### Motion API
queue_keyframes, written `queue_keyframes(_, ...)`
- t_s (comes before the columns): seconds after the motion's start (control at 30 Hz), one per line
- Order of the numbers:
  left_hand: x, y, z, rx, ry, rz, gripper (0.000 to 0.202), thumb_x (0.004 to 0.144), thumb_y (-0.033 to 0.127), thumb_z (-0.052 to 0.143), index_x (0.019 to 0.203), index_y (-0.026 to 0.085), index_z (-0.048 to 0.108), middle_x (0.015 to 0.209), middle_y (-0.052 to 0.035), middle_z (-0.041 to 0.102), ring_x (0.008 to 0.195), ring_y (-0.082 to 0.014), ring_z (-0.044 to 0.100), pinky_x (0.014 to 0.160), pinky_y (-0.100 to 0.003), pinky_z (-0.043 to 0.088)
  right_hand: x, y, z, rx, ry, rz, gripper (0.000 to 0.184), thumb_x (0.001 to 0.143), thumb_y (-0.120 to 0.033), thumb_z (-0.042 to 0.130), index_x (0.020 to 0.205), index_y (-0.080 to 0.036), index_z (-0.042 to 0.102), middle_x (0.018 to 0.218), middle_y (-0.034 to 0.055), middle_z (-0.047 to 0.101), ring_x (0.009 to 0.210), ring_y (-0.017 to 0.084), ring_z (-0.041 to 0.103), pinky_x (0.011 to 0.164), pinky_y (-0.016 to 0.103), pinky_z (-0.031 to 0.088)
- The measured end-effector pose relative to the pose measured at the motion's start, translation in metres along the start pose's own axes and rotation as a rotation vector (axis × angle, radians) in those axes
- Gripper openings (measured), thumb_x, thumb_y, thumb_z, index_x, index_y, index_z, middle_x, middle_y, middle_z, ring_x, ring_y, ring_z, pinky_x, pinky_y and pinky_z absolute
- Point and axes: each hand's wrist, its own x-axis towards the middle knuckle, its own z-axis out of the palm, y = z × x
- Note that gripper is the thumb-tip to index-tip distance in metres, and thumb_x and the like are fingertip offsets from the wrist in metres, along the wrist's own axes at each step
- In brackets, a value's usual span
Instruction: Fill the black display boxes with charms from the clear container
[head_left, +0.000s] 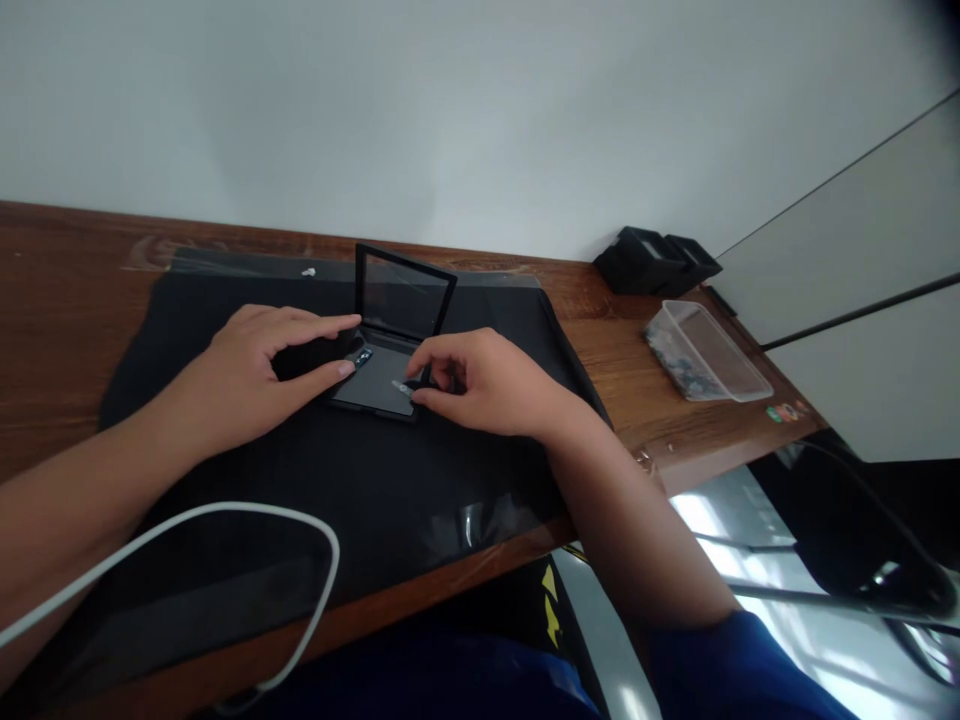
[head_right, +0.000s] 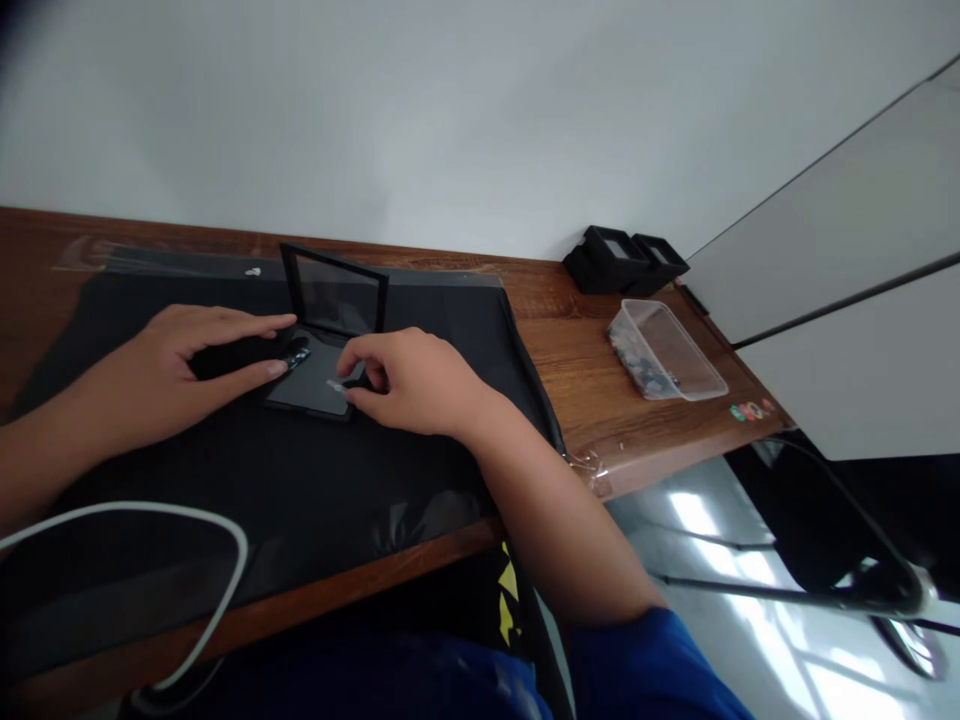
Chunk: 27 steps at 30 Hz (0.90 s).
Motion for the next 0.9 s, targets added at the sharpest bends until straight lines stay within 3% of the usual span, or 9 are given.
queue_keyframes(0.3, 0.001, 0.006, -0.001, -0.017, -0.009, -0.073, 0.055, 0.092, 0.079, 0.060, 0.136, 0.051, 0.079, 0.126, -0.0061, 0.076, 0.133, -0.0405, 0.059, 0.124, -0.068, 0.040, 0.011, 0.001, 0.019, -0.073, 0.072, 0.015, 0.010, 0.096, -0.024, 0.079, 0.103, -0.021, 0.085, 0.073, -0.0039, 0.068, 0.069, 0.010, 0.057, 0.067, 0.026, 0.032)
queue_keyframes(0.43, 0.003, 0.004, 0.000, -0.004, -0.019, -0.049, 0.052, 0.093, 0.078, 0.059, 0.129, 0.051, 0.082, 0.126, -0.0062, 0.075, 0.130, -0.0398, 0.061, 0.122, -0.067, 0.042, 0.016, -0.001, 0.028, -0.022, 0.094, 0.022, 0.014, 0.098, -0.022, 0.075, 0.110, -0.022, 0.084, 0.075, -0.0039, 0.068, 0.070, 0.011, 0.058, 0.067, 0.026, 0.033)
queue_keyframes(0.57, 0.004, 0.004, 0.001, -0.008, -0.013, -0.022, 0.051, 0.093, 0.076, 0.060, 0.127, 0.048, 0.084, 0.127, -0.0062, 0.075, 0.130, -0.0391, 0.063, 0.123, -0.065, 0.040, 0.019, -0.004, 0.033, -0.008, 0.090, 0.009, 0.011, 0.098, -0.023, 0.075, 0.105, -0.021, 0.084, 0.075, -0.0036, 0.069, 0.071, 0.011, 0.058, 0.068, 0.026, 0.034)
queue_keyframes(0.9, 0.004, 0.012, 0.003, 0.062, -0.009, -0.075, 0.054, 0.093, 0.075, 0.053, 0.126, 0.046, 0.084, 0.127, -0.0070, 0.075, 0.133, -0.0418, 0.060, 0.121, -0.065, 0.043, 0.022, -0.016, 0.040, -0.139, 0.191, 0.176, 0.019, 0.098, -0.040, 0.076, 0.094, -0.023, 0.079, 0.074, -0.0021, 0.068, 0.070, 0.014, 0.057, 0.066, 0.029, 0.030)
